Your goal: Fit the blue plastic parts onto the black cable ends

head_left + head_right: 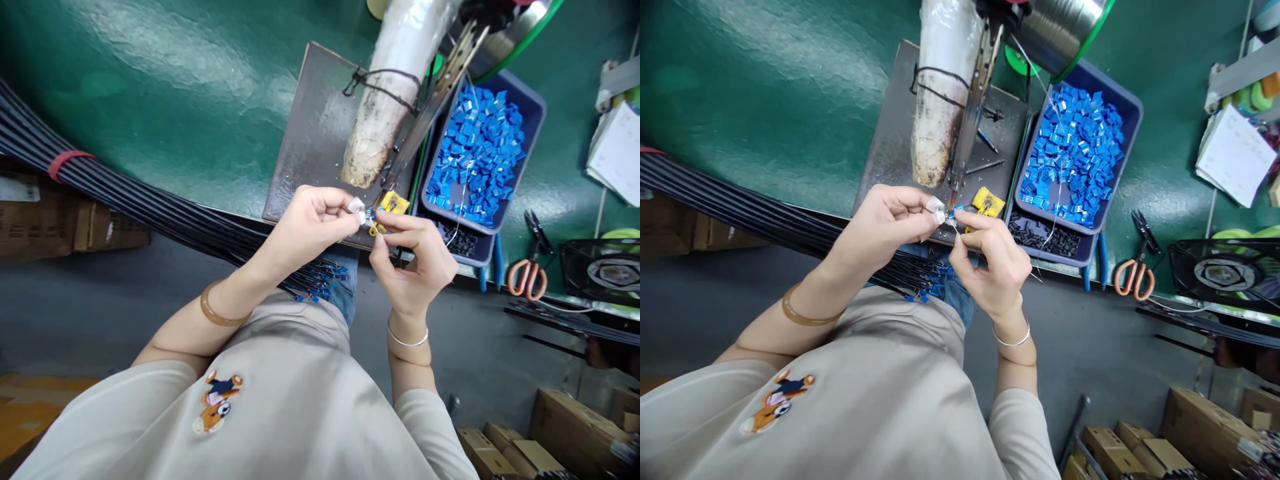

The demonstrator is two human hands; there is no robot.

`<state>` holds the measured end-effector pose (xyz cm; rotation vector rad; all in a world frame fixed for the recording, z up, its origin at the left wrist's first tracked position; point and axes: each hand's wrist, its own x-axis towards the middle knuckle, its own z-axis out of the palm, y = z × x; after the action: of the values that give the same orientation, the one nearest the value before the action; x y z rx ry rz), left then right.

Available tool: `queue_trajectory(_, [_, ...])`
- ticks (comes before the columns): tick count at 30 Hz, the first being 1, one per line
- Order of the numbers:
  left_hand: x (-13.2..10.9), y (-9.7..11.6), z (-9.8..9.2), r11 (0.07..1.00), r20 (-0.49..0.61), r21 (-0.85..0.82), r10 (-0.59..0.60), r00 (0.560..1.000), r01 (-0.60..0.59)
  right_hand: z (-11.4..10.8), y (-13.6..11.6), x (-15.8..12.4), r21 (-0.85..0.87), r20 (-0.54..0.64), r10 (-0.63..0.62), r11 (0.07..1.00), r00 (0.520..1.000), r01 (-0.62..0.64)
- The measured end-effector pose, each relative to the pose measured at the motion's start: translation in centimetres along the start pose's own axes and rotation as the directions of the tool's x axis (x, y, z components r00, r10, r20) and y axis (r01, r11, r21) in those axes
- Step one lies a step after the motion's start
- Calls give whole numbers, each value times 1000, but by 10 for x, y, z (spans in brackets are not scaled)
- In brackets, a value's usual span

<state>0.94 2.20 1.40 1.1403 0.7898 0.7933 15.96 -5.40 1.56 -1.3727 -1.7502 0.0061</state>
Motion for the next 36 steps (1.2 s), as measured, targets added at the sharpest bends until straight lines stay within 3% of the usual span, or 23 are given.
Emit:
queue_trajectory(11, [-1,-1,-1,999,13,23,-27,1000,27,-2,1,-1,-57,34,-59,997,998,60])
queue_trajectory(17, [-2,0,-1,999,23,22,-41,999,40,-3,0,-1,-7,26,-34,999,999,34])
queue_trajectory(36, [-2,-1,2,998,-11,43,34,999,-34,-2,-2,1,-17,7,-14,1000,1000,14])
